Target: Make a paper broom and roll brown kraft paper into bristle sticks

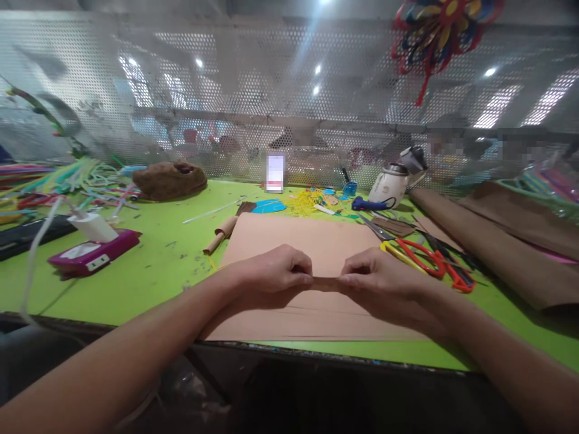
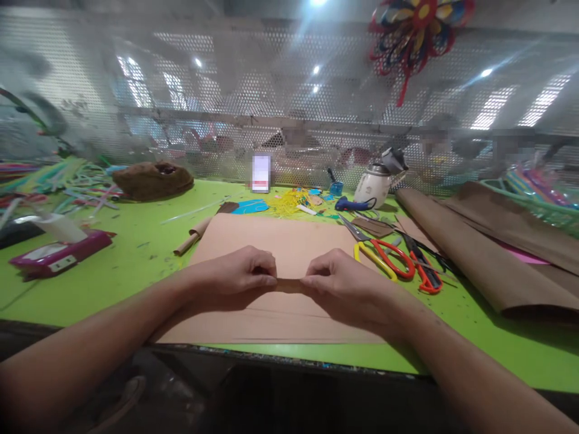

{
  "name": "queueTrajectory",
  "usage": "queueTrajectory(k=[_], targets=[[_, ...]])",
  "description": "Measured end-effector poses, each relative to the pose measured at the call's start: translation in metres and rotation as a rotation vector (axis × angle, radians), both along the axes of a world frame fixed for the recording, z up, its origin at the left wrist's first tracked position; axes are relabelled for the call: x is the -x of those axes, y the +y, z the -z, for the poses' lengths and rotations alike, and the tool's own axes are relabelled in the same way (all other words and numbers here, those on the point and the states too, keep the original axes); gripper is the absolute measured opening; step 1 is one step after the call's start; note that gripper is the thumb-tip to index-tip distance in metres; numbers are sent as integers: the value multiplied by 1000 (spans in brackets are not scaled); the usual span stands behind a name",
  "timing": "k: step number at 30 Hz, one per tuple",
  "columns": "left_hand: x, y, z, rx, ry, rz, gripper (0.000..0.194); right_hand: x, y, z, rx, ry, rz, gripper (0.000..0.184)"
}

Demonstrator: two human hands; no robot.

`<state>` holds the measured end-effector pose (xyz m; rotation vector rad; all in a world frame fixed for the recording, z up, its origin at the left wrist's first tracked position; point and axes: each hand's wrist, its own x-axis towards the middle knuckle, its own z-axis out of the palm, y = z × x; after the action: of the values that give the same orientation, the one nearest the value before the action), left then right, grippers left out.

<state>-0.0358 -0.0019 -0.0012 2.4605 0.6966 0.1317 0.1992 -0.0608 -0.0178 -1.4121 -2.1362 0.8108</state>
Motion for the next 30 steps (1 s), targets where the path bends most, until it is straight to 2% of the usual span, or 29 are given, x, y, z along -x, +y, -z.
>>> queueTrajectory(k=[2, 5, 8, 11, 15, 20, 24, 26, 28, 30], targets=[[-1, 1, 2, 13, -6, 11, 20, 1, -1, 0, -67, -45, -13, 17], [-3, 4, 6, 9, -35, 46, 21, 10, -6, 0, -255, -113, -56, 12], [-6, 4, 9, 7, -63, 56, 21, 23, -11, -1, -318, -67, -17, 13], [-5, 5, 9, 23, -80, 44, 19, 29, -13, -2, -269, 4, 84, 21], [-4, 6, 7, 64, -97, 26, 18, 23, -10, 2, -133, 137, 192, 17], [-2, 8, 7, 239, -144, -10, 18, 17, -6, 14, 86, 564, 204, 14], [-1, 9, 8, 400, -212, -43, 11, 14, -5, 12, 353, 866, 159, 19], [0, 8, 9, 528, -275, -18, 17, 9, -2, 8, 335, 895, 175, 22], [1, 7, 10, 660, -349, 10, 23, 5, 2, 5, 250, 896, 189, 23], [1, 5, 12, 778, -414, 20, 27, 4, 3, 2, 209, 878, 156, 23]])
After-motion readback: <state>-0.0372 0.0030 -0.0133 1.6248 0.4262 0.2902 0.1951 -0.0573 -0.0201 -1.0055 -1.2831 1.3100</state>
